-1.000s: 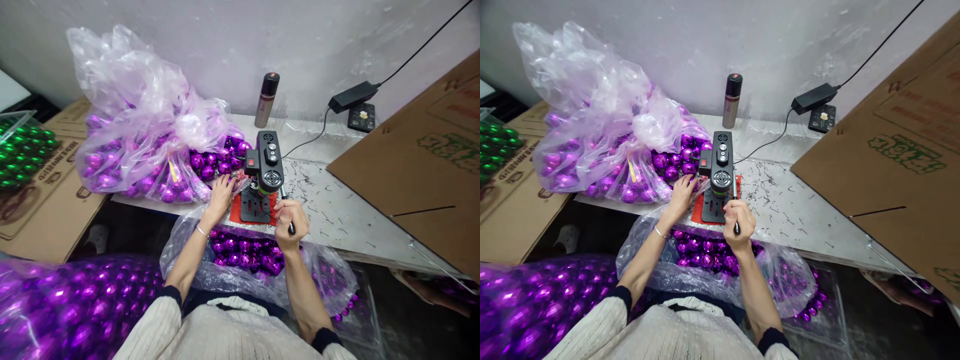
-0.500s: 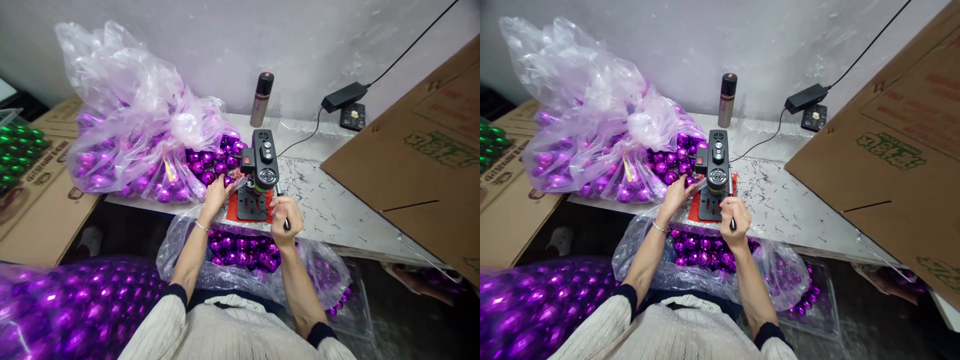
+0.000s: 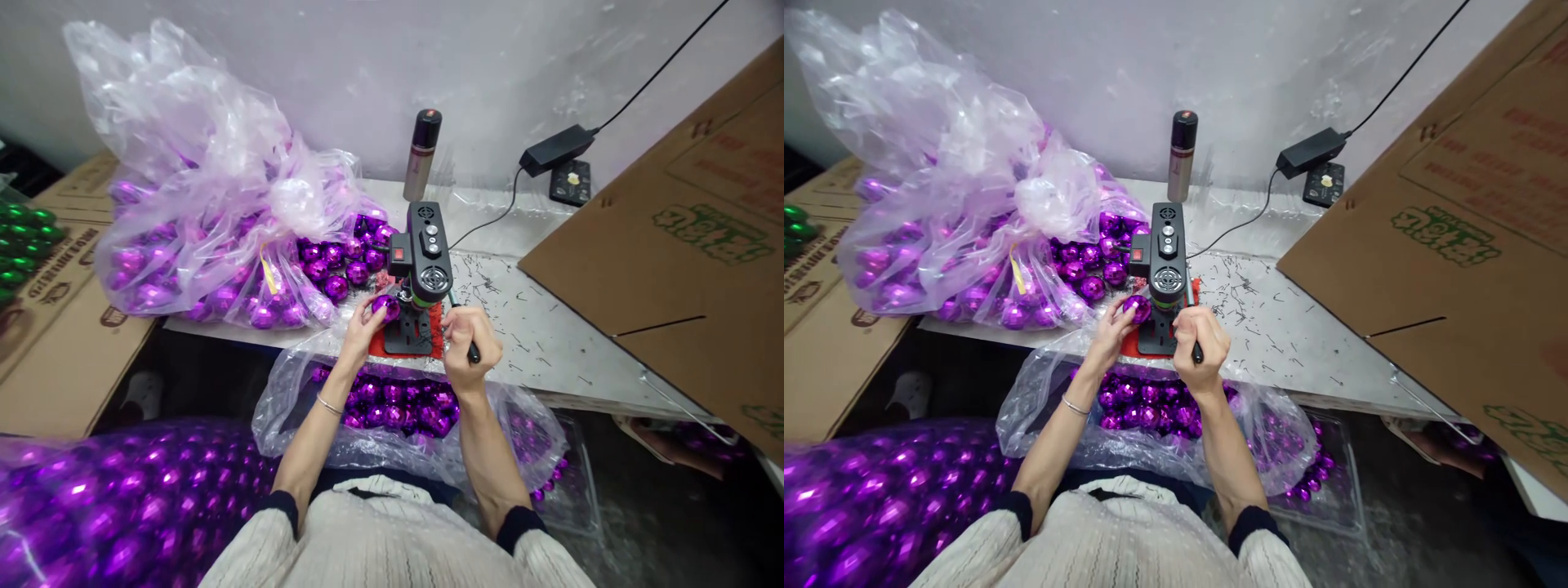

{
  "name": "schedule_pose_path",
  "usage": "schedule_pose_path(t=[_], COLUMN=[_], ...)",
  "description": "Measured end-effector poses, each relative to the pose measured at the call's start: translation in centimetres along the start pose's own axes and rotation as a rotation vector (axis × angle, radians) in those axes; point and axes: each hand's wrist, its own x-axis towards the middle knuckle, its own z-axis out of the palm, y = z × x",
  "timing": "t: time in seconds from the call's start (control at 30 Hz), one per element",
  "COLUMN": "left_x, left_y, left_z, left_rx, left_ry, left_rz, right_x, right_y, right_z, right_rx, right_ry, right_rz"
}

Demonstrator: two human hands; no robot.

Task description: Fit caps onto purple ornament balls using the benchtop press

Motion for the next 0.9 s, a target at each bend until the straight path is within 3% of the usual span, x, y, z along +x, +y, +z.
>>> schedule_pose_path(t=[0.13, 0.27, 0.7, 0.9], left_x=[-0.2, -0.3, -0.9, -0.5], left_y=[-2.4, -3.0, -3.0, -2.8], left_z=[0.8, 1.3, 0.6, 0.3], left_rx=[0.373, 0.654, 0.865, 0.825], left_ry=[-0.021, -0.040, -0.179, -0.179], left_rz=[0.170, 0.281, 0.548, 0.471], right_x=[0.4, 0.3, -0.2, -0.3], right_y=[-0.1, 0.0, 0.2, 0.3], right_z=[-0.2, -0.3, -0.4, -0.4], right_rx=[0.002, -0.016, -0.036, -0.043], right_ry=[-0.013, -0.023, -0.046, -0.046], right_rz=[-0.003, -0.018, -0.057, -0.050])
